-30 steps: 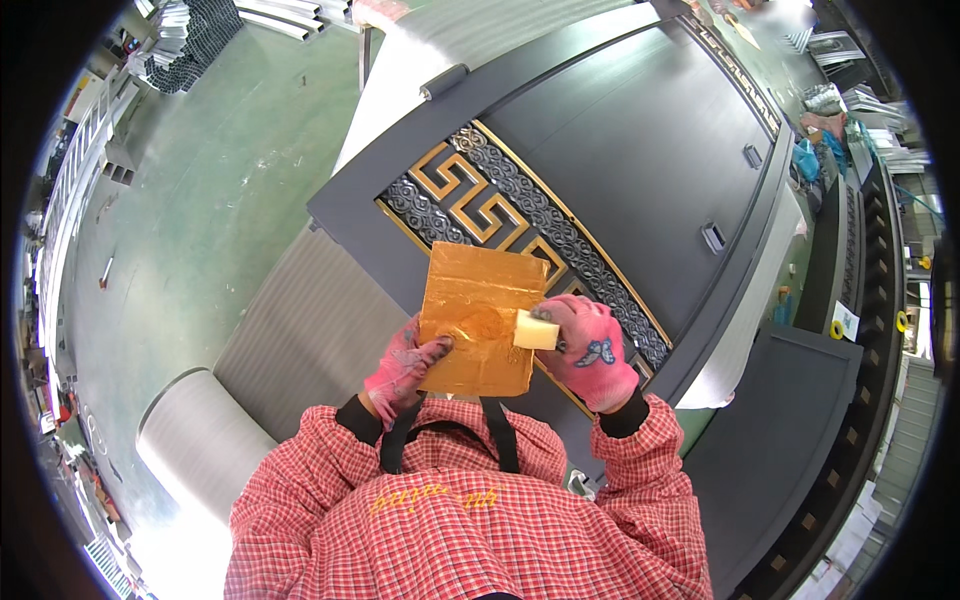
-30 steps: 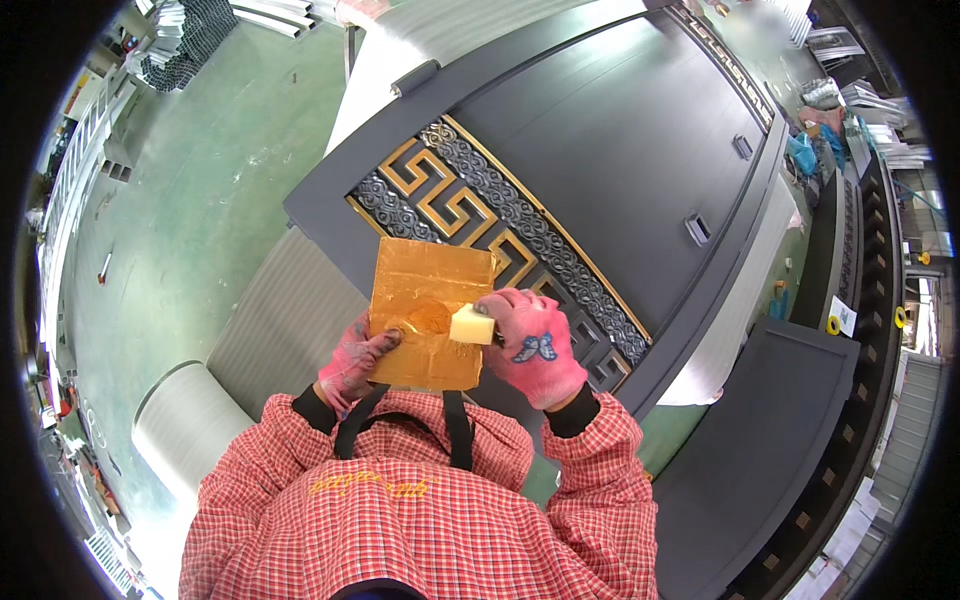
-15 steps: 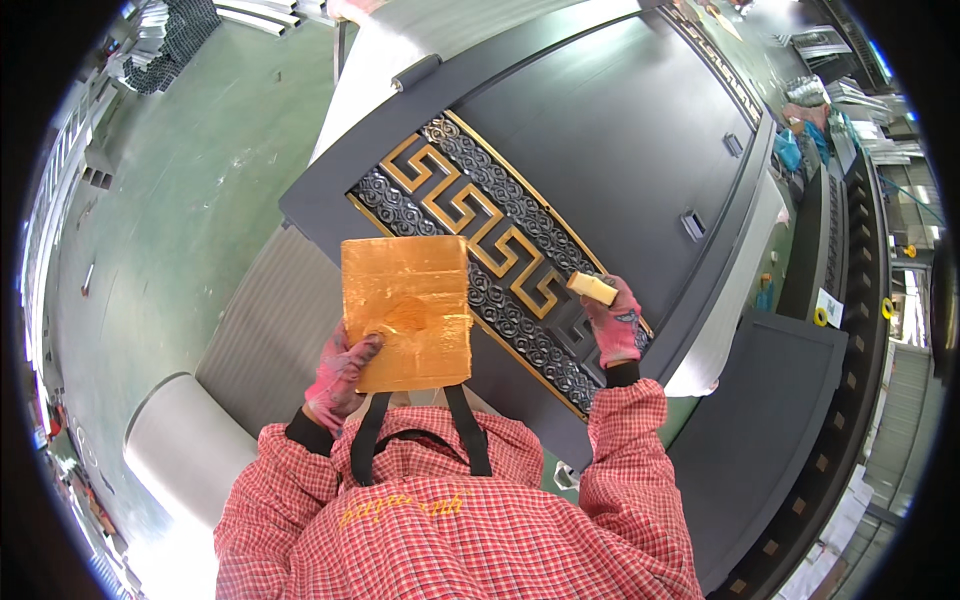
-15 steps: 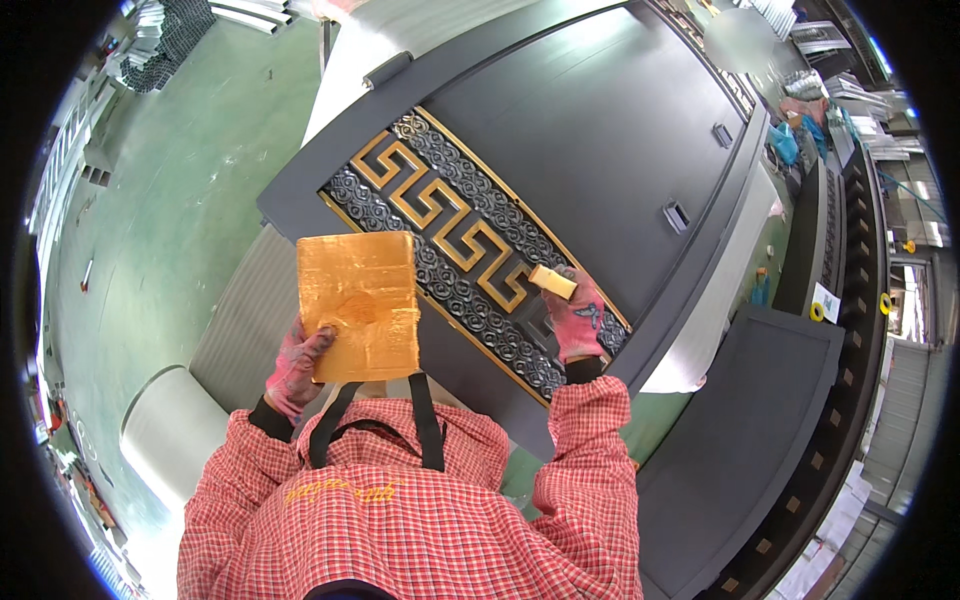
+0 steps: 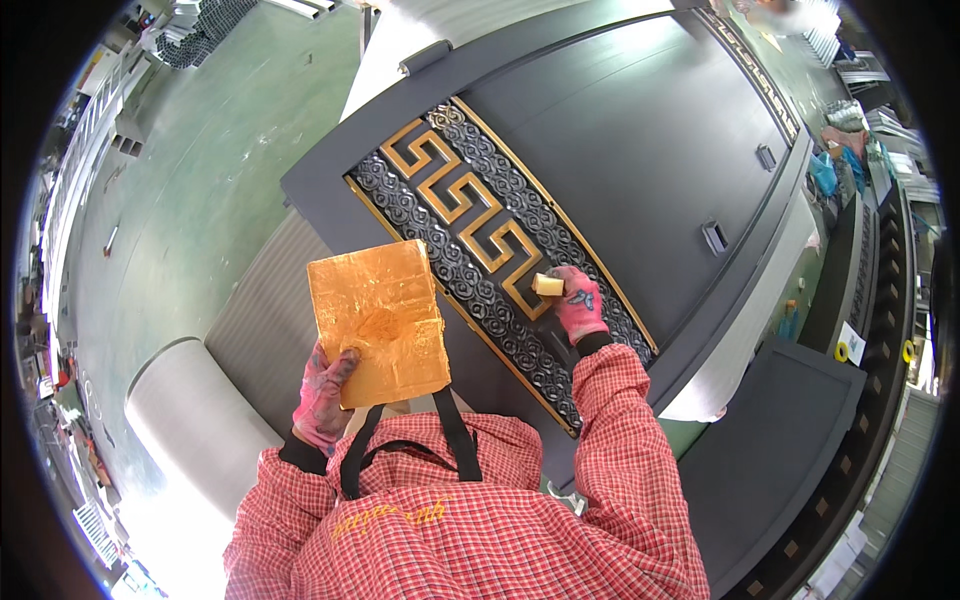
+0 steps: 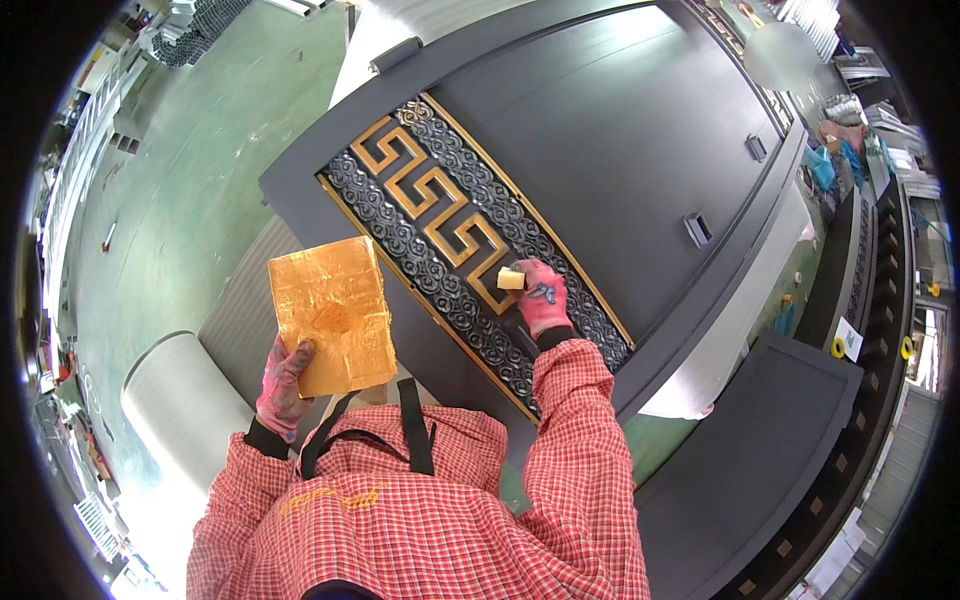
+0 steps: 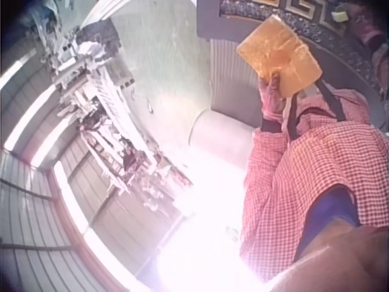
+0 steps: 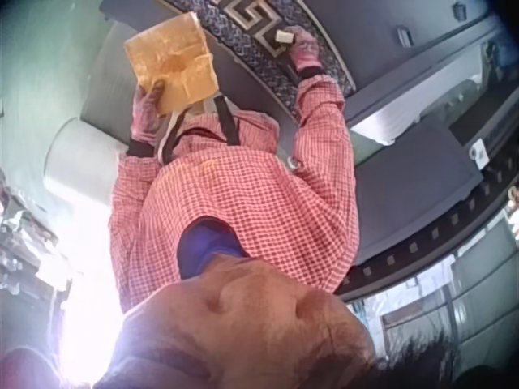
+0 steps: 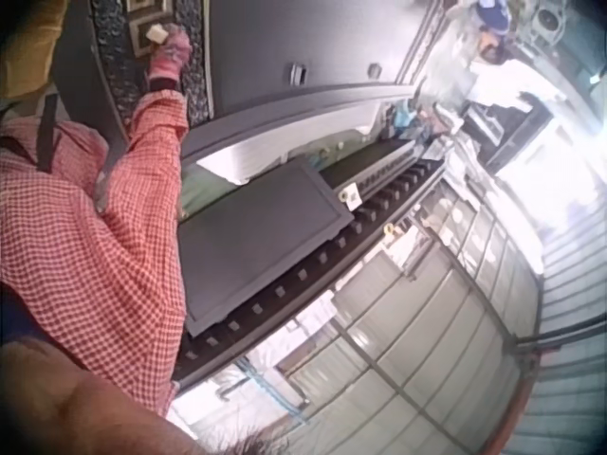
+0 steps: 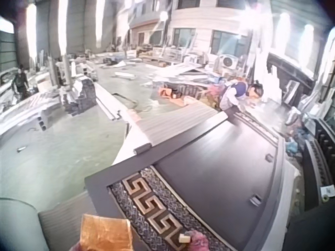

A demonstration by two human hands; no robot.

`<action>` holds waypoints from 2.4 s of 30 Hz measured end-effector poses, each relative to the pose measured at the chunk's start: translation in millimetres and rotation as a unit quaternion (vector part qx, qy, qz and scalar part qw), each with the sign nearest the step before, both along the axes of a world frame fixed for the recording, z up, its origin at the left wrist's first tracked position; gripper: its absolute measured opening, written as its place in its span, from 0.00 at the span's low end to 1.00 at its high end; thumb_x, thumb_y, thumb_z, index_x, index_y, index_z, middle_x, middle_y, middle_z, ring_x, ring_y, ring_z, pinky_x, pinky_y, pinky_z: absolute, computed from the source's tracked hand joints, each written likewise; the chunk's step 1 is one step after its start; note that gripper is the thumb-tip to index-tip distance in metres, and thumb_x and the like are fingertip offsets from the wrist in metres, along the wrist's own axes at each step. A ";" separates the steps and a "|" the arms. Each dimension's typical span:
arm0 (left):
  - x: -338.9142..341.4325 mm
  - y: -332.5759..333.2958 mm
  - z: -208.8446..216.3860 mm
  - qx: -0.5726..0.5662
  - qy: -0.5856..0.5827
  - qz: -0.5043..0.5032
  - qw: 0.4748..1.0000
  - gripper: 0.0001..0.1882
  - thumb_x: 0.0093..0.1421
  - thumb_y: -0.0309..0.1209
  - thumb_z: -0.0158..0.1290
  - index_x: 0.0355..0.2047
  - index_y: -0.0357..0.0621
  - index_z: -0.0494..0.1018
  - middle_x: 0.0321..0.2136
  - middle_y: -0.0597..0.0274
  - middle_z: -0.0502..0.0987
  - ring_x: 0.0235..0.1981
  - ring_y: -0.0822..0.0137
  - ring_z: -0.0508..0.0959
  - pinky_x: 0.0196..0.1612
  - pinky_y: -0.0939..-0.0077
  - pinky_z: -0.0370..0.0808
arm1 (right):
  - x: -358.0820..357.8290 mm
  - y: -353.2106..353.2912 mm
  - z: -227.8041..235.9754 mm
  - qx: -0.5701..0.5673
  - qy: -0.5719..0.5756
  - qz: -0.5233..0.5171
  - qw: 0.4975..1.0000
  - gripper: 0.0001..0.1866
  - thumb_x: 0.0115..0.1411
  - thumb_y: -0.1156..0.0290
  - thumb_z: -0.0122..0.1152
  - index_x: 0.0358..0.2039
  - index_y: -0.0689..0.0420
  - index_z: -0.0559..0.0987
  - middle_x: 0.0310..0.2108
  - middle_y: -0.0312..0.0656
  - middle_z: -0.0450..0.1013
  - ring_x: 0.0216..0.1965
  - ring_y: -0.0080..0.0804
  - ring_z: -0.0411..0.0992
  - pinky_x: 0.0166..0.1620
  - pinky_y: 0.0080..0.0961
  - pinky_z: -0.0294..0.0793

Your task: The person holds a yellow glue pad in the left hand and a small applicator in the right hand. They repeatedly dip the applicator into the glue and apply it to the recessed Greek key pattern on a dark decorative panel. The person briefly walks away to refill the glue pad from a cup, then returns to continue applying glue to the same pattern.

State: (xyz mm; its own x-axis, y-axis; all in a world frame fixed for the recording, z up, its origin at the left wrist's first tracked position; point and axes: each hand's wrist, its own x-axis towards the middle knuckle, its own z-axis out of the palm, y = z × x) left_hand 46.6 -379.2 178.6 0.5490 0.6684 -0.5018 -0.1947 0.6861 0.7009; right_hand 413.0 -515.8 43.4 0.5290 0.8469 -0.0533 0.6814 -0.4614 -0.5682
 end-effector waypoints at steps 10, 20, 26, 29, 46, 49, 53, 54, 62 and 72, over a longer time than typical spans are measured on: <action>13.2 -13.7 4.2 -0.009 0.010 0.025 1.000 0.27 0.62 0.30 0.54 0.59 0.43 0.59 0.53 0.59 0.70 0.52 0.63 0.74 0.52 0.65 0.75 | 36.6 -2.6 -4.8 0.083 0.097 -0.112 0.985 0.14 0.50 0.76 0.66 0.39 0.58 0.78 0.36 0.46 0.77 0.39 0.43 0.77 0.42 0.30 0.75; 21.8 -19.6 6.9 -0.001 0.007 0.012 1.000 0.26 0.63 0.30 0.53 0.60 0.42 0.59 0.53 0.59 0.69 0.53 0.63 0.73 0.54 0.65 0.74 | 38.8 -14.6 -1.4 -0.019 0.048 -0.007 0.999 0.16 0.48 0.78 0.65 0.39 0.55 0.78 0.39 0.45 0.77 0.40 0.46 0.76 0.43 0.33 0.75; 26.7 -22.1 10.0 0.000 0.016 0.008 1.000 0.26 0.62 0.31 0.54 0.58 0.40 0.60 0.52 0.59 0.70 0.52 0.64 0.73 0.53 0.67 0.73 | 46.0 -30.9 -1.7 -0.038 0.018 0.005 0.999 0.13 0.48 0.80 0.64 0.36 0.57 0.78 0.33 0.45 0.77 0.37 0.43 0.77 0.39 0.30 0.75; 22.0 -22.8 3.5 -0.005 0.010 0.008 1.000 0.27 0.62 0.29 0.54 0.60 0.43 0.59 0.53 0.59 0.69 0.53 0.62 0.73 0.53 0.64 0.75 | 45.4 -38.0 2.5 -0.040 0.026 0.002 0.999 0.13 0.48 0.80 0.64 0.36 0.57 0.78 0.34 0.46 0.77 0.38 0.44 0.76 0.40 0.30 0.75; 19.4 -23.3 2.3 0.003 0.010 -0.004 1.000 0.27 0.62 0.30 0.55 0.60 0.43 0.59 0.53 0.59 0.70 0.52 0.62 0.73 0.53 0.64 0.75 | 8.3 -77.9 13.1 0.078 0.166 -0.202 0.962 0.14 0.49 0.75 0.66 0.38 0.59 0.76 0.29 0.38 0.77 0.30 0.25 0.75 0.35 0.21 0.73; 18.6 -22.6 -0.9 0.005 0.009 -0.008 1.000 0.27 0.62 0.29 0.54 0.60 0.43 0.59 0.53 0.59 0.70 0.53 0.62 0.73 0.53 0.64 0.75 | 1.9 -80.7 -6.3 0.082 0.160 -0.227 0.957 0.14 0.49 0.76 0.65 0.38 0.59 0.76 0.28 0.36 0.76 0.27 0.23 0.74 0.31 0.21 0.73; 18.2 -20.4 -3.5 0.007 -0.001 -0.017 1.000 0.27 0.62 0.29 0.54 0.60 0.43 0.59 0.54 0.59 0.69 0.53 0.62 0.73 0.53 0.64 0.75 | -9.4 -78.7 -18.8 0.069 0.237 -0.274 0.930 0.13 0.49 0.74 0.65 0.37 0.59 0.77 0.28 0.38 0.78 0.27 0.26 0.76 0.31 0.23 0.73; 18.6 -19.9 -2.9 0.006 -0.003 -0.018 1.000 0.27 0.62 0.28 0.54 0.60 0.43 0.59 0.54 0.59 0.69 0.53 0.62 0.73 0.53 0.64 0.75 | -12.8 -77.9 -18.2 0.058 0.223 -0.276 0.933 0.13 0.49 0.73 0.65 0.37 0.59 0.77 0.28 0.39 0.78 0.27 0.26 0.76 0.31 0.23 0.73; 14.1 -15.4 -8.0 0.010 -0.009 -0.027 1.000 0.27 0.62 0.30 0.54 0.60 0.42 0.58 0.53 0.59 0.69 0.53 0.62 0.73 0.53 0.64 0.75 | -55.2 -74.3 4.7 0.031 0.196 -0.260 0.945 0.11 0.50 0.75 0.65 0.35 0.58 0.77 0.26 0.38 0.78 0.27 0.26 0.76 0.32 0.23 0.72; 9.6 -13.7 -7.8 -0.003 0.003 -0.031 1.000 0.28 0.62 0.30 0.54 0.60 0.42 0.58 0.54 0.59 0.69 0.52 0.63 0.73 0.54 0.65 0.73 | -60.5 -80.4 -3.7 0.092 0.165 -0.272 0.944 0.15 0.48 0.74 0.66 0.38 0.61 0.77 0.29 0.42 0.79 0.28 0.29 0.77 0.33 0.22 0.74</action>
